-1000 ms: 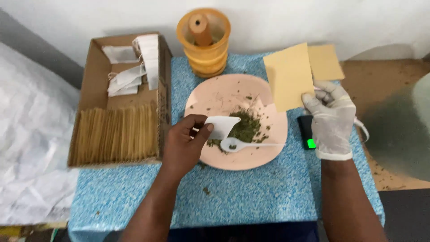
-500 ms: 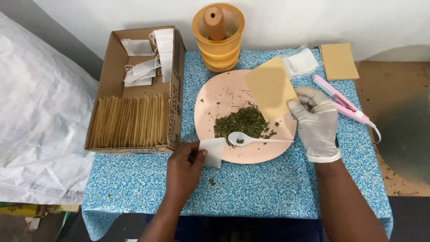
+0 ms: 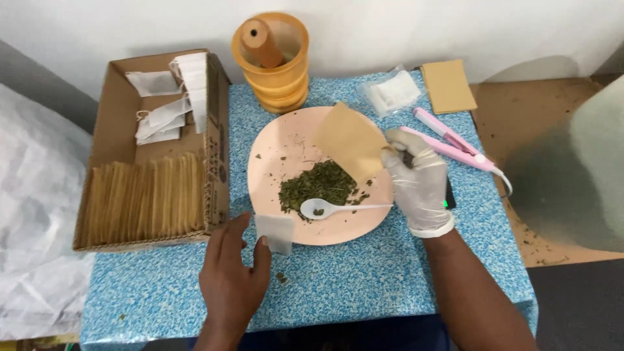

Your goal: The person scoops dried green herbs from a plate into a white filter paper bag using a plastic spoon. They weigh the filled bag on a digital scale, then seal it with a pink handheld heat sealer. Finally, the sealed bag is placed into a brown paper packet, which is also sealed with the heat sealer.

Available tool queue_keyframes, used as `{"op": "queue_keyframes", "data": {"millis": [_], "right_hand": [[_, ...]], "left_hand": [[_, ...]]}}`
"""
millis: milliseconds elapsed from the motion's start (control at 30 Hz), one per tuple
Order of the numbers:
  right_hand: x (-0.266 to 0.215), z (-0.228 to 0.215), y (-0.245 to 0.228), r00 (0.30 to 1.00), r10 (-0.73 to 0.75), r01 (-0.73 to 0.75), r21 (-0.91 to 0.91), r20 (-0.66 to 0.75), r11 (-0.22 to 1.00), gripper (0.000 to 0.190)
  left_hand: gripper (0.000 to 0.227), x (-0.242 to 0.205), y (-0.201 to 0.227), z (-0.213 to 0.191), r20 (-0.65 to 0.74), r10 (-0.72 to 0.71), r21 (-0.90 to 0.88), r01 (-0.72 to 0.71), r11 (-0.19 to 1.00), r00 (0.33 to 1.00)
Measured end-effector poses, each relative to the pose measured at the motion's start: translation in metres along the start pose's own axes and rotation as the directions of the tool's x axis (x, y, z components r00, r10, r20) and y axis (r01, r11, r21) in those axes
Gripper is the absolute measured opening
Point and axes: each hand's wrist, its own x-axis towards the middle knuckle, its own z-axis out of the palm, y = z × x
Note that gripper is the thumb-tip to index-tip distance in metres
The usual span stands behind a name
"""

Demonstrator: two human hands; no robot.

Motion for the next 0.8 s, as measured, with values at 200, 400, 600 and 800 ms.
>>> {"op": "queue_keyframes", "data": {"millis": [200, 400, 600, 800], "right_hand": [[-0.009, 0.009, -0.051, 0.986, -0.125, 0.146, -0.200, 0.115, 0.969, 0.029], [-0.006, 0.026, -0.097, 0.922, -0.039, 0.185, -0.349, 0.385, 0.919, 0.030], [-0.014, 0.051, -0.104, 0.917, -0.221, 0.276, -0.129, 0.332, 0.952, 0.031], [-0.014, 0.058, -0.064, 0.924, -0.307, 0.346, -0.158, 0.226, 0.925, 0.040]], "left_hand": [[0.025, 0.070, 0.027, -0.002, -0.047, 0.381, -0.236, -0.381, 0.894, 0.923], [0.046, 0.123, 0.039, 0.043, -0.082, 0.545, -0.108, -0.551, 0.827, 0.834], [0.016, 0.138, 0.028, 0.055, -0.017, 0.446, -0.247, -0.436, 0.865, 0.895], [0.017, 0.139, 0.015, 0.053, -0.073, 0.370, -0.296, -0.374, 0.879, 0.926]]}}
